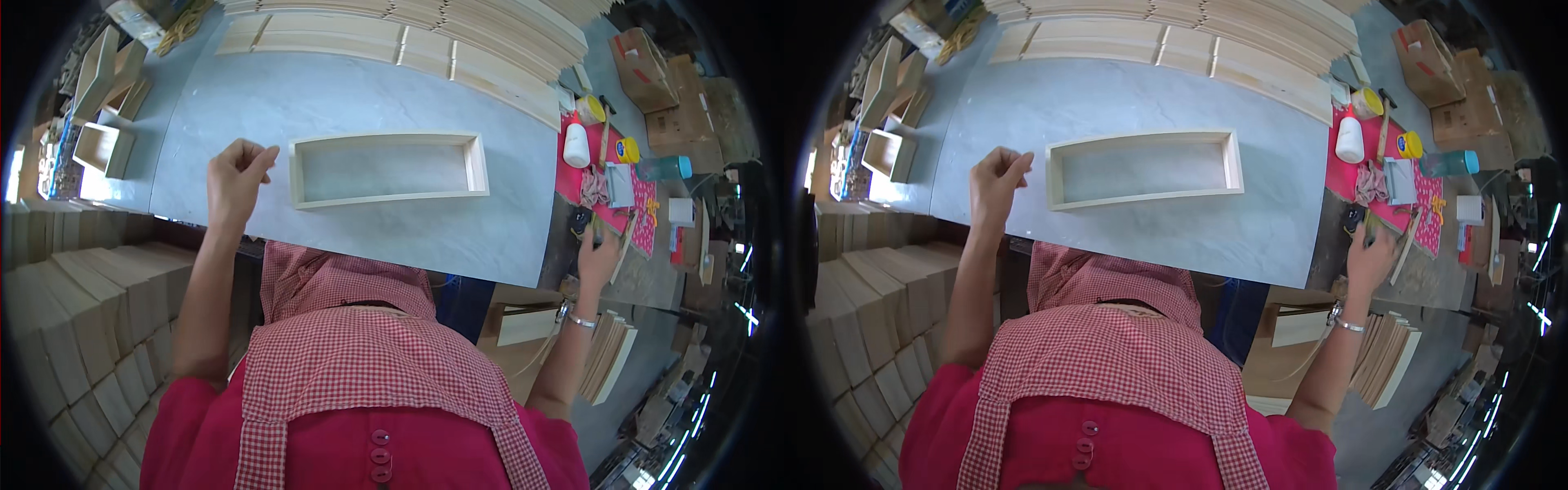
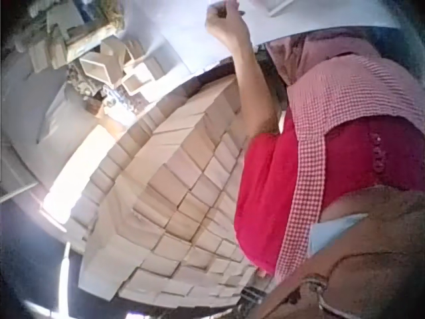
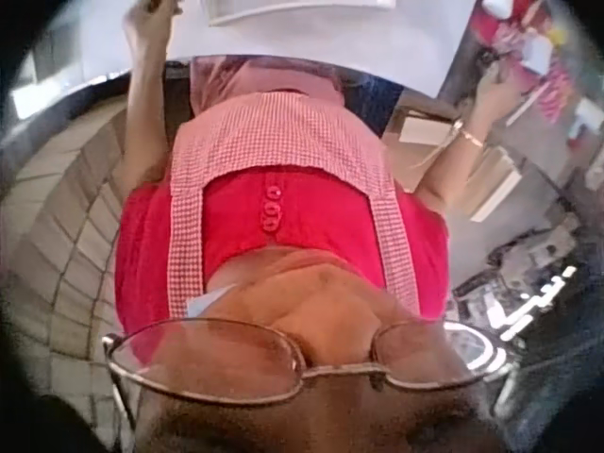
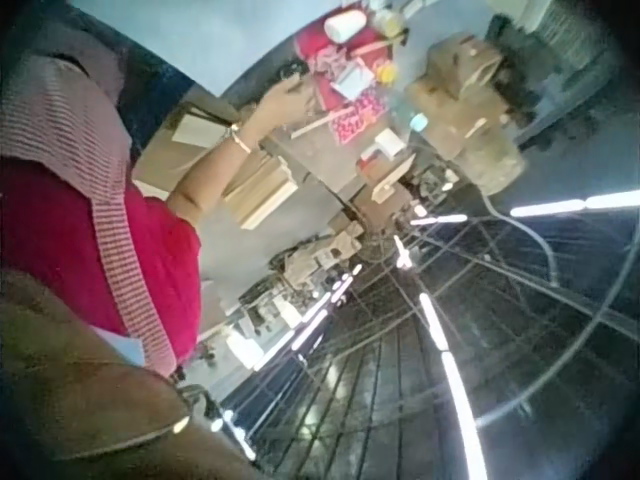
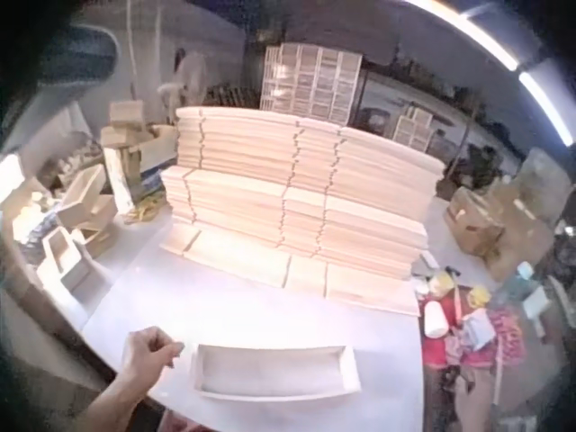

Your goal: The person assembles small rectangular wooden boxes by applying glue to the frame and attaching a wooden base. They use a pneumatic nail gun to secure the base to the frame and then stack the finished boxes on a nearby pile.

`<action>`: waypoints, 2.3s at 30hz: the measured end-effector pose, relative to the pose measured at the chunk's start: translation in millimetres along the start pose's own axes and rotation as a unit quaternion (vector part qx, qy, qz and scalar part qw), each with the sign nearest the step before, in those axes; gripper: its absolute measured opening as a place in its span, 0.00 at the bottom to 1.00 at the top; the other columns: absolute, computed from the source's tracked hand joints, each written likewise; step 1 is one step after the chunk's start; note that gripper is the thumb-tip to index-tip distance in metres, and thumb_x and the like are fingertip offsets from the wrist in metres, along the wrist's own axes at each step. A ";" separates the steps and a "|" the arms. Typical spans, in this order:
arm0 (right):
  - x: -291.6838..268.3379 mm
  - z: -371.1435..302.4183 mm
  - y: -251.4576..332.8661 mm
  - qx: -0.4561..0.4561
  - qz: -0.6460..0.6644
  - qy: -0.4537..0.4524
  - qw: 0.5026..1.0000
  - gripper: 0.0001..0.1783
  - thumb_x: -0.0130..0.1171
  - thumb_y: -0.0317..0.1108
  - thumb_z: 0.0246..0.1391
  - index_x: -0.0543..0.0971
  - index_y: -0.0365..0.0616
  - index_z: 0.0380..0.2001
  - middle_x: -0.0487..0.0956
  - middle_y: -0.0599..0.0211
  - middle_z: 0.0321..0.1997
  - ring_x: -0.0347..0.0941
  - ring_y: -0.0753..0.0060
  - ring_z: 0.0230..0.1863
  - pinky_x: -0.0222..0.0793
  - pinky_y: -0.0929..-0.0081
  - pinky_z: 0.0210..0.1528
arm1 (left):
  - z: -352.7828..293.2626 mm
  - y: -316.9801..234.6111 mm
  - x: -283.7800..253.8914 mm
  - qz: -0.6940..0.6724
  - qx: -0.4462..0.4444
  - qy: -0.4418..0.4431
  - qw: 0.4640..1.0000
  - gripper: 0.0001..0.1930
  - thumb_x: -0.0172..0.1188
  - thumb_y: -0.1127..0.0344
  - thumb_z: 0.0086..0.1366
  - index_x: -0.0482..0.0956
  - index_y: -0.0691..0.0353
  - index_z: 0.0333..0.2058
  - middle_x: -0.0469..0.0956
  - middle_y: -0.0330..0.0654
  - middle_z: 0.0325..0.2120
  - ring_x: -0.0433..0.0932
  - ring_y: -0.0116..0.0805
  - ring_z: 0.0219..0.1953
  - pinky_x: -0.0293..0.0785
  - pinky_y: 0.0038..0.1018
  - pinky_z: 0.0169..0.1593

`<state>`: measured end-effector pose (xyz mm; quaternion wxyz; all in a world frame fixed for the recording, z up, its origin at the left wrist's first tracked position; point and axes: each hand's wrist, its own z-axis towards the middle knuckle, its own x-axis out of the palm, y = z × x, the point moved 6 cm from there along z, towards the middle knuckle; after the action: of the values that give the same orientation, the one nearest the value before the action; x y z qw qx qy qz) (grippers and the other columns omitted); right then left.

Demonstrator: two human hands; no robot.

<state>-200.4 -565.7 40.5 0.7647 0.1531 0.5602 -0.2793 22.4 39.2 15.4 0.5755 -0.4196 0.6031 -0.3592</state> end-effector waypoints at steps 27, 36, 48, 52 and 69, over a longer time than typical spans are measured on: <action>-30.0 90.1 117.3 0.114 0.672 -0.189 0.707 0.32 0.74 0.43 0.55 0.71 0.31 0.52 0.80 0.50 0.40 0.78 0.68 0.28 0.74 0.77 0.25 | -91.3 -37.4 130.0 0.267 0.467 0.140 0.832 0.23 0.58 0.68 0.63 0.77 0.56 0.58 0.77 0.39 0.48 0.76 0.36 0.51 0.68 0.39 0.61; -59.3 -40.7 301.7 -0.101 0.700 0.120 0.696 0.31 0.72 0.45 0.54 0.74 0.38 0.54 0.77 0.63 0.45 0.76 0.74 0.38 0.74 0.77 0.33 | -114.1 -23.9 118.8 0.283 0.515 0.080 0.805 0.25 0.60 0.63 0.62 0.77 0.53 0.60 0.70 0.44 0.64 0.68 0.41 0.67 0.57 0.52 0.73; -59.6 -70.9 365.5 -0.201 0.688 0.184 0.673 0.34 0.76 0.39 0.51 0.71 0.38 0.56 0.76 0.62 0.47 0.76 0.71 0.46 0.75 0.73 0.47 | -122.4 5.3 124.2 0.252 0.494 0.112 0.824 0.28 0.64 0.51 0.64 0.74 0.55 0.61 0.66 0.47 0.68 0.61 0.44 0.72 0.54 0.53 0.74; -64.6 -68.9 367.3 -0.255 0.650 0.139 0.702 0.34 0.76 0.36 0.49 0.71 0.37 0.56 0.77 0.60 0.48 0.76 0.69 0.46 0.75 0.72 0.47 | -122.3 8.6 124.9 0.250 0.495 0.115 0.824 0.27 0.63 0.51 0.65 0.75 0.56 0.59 0.66 0.47 0.67 0.62 0.44 0.72 0.53 0.52 0.75; -69.0 -39.0 398.4 -0.315 0.615 0.003 0.723 0.33 0.76 0.32 0.46 0.72 0.36 0.54 0.78 0.55 0.48 0.79 0.62 0.44 0.77 0.67 0.47 | -119.7 -2.8 118.9 0.279 0.508 0.087 0.810 0.26 0.67 0.50 0.61 0.80 0.52 0.56 0.65 0.44 0.70 0.63 0.39 0.73 0.57 0.49 0.73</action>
<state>-6.8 -209.2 61.4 0.7714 0.2144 0.4010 0.4451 -94.8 -77.2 -19.2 0.7276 0.1517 0.4734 -0.4727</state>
